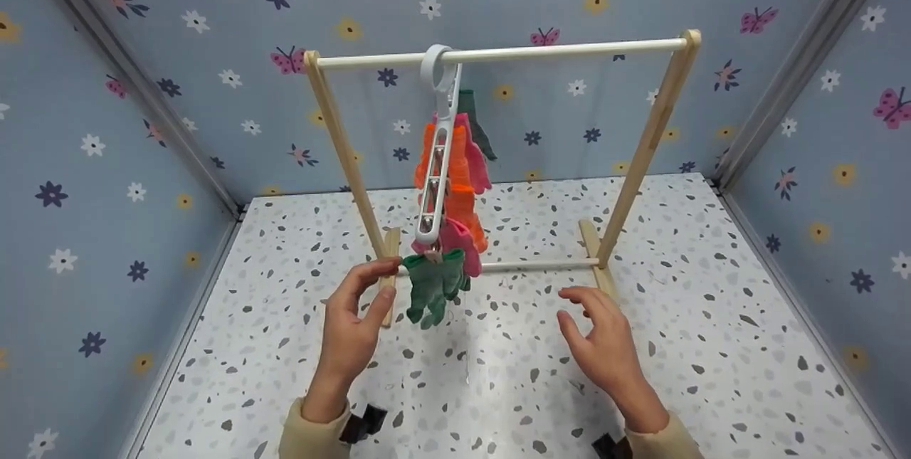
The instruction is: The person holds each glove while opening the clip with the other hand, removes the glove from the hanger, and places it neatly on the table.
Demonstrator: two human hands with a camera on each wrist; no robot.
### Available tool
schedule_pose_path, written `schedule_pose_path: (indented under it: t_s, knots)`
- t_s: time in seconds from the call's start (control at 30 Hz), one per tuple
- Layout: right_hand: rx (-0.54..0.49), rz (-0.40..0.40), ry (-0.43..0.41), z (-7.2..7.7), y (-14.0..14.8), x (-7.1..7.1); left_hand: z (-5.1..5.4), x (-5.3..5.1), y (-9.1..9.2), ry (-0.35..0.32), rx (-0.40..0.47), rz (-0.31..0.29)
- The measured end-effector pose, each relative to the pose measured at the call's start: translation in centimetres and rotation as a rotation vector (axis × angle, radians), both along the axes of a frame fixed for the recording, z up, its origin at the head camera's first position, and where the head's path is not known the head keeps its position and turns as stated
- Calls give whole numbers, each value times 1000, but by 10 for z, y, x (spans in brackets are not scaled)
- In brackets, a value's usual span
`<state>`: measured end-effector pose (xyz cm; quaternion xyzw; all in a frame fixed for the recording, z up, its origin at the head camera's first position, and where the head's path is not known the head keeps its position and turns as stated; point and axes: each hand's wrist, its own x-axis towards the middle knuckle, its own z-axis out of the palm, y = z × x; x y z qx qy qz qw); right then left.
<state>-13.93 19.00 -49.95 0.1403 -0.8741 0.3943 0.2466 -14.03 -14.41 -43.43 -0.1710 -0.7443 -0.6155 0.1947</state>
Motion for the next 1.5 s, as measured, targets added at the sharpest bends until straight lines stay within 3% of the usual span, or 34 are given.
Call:
schedule_pose_path:
  t_s: [0.17,0.87,1.13,1.5]
  knots:
    - [-30,32,6,0,-8,-1,-4,-6,-1,23,11,-29]
    - [-52,98,1,7,-32,-4,16,-18,10,97,28,-105]
    - [-55,122,21,18,-39,-8,15,-21,14,72,18,-95]
    - [-113,179,73,53,-62,-16,10,-24,19,41,16,-79]
